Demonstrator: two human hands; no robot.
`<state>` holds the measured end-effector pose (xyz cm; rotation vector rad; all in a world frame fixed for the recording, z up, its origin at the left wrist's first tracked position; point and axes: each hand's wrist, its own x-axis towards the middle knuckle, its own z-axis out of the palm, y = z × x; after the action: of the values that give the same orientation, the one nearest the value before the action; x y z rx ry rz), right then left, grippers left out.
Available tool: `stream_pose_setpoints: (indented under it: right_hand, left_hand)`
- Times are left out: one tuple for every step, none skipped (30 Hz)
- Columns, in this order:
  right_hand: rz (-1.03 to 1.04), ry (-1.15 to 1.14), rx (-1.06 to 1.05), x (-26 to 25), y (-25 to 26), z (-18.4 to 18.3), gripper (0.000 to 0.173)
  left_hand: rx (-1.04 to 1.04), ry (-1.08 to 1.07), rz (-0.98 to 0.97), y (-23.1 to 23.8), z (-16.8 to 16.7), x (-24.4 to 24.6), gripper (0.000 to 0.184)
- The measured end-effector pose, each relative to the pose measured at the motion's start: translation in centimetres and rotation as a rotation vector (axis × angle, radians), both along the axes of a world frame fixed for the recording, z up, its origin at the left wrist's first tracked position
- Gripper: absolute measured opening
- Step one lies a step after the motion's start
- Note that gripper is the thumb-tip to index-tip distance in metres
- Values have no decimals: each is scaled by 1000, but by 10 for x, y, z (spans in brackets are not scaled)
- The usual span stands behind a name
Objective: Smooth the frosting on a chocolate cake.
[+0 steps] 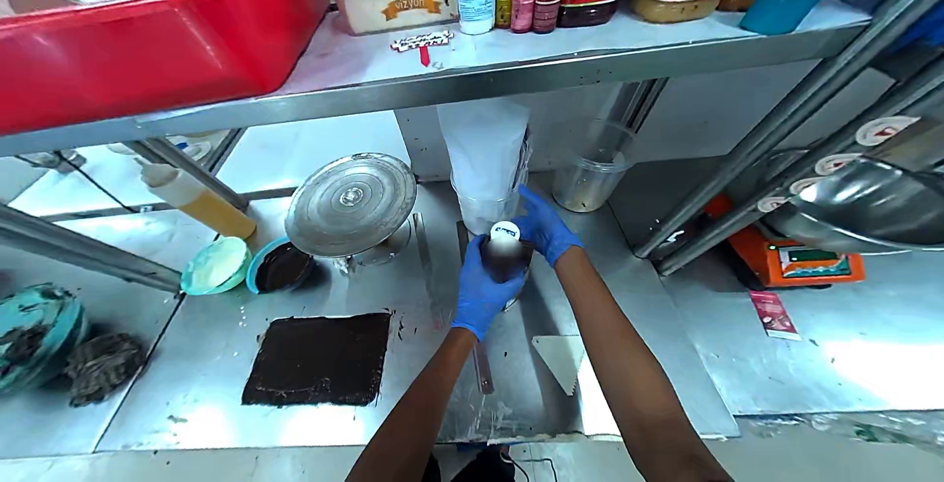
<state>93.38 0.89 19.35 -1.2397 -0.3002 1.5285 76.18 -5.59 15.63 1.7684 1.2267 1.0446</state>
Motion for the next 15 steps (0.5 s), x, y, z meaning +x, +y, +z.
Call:
stream_pose_setpoints:
  right_hand:
    - [23, 31, 22, -5, 12, 1, 83]
    - [24, 24, 56, -9, 23, 0, 80]
    - [13, 9, 92, -11, 32, -1, 74]
    - [-11, -19, 109, -11, 40, 0, 68]
    - [-13, -46, 117, -9, 45, 1, 66]
    - [-3, -57, 124, -4, 49, 2, 64]
    - [10, -54, 134, 0, 50, -1, 63]
    - [16, -46, 148, 5, 48, -8, 62]
    - [12, -50, 172, 10, 47, -17, 60]
    - [6, -68, 210, 17, 49, -26, 59]
    - [-4, -92, 250, 23, 50, -35, 58]
    - [-16, -122, 277, 27, 51, -42, 60]
    - [-25, -152, 302, 29, 52, -46, 61]
    - [-31, -176, 322, 31, 54, -47, 61]
    - [-40, -185, 336, 32, 55, -48, 60]
  left_hand:
    - [1, -5, 8, -1, 0, -3, 89]
    - [6, -6, 12, -2, -1, -6, 89]
    - [5, -5, 7, -3, -2, -9, 89]
    - [1, -5, 3, -4, -2, -10, 90]
    - [-3, -9, -3, -3, -2, -10, 90]
    - [0, -17, -5, -3, -1, -10, 90]
    - [8, -28, -10, -4, 0, -9, 89]
    - [11, -34, -10, -7, 1, -9, 89]
    - [17, -36, -6, -9, 1, -8, 88]
    - [21, -32, -2, -9, 2, -6, 89]
    - [21, -30, 7, -8, 3, -5, 89]
    - [19, -32, 9, -8, 3, -4, 89]
    - [14, -39, 6, -7, 3, -2, 88]
    - [12, -49, 6, -5, 2, 0, 88]
    - [5, -59, 5, -4, 1, 1, 88]
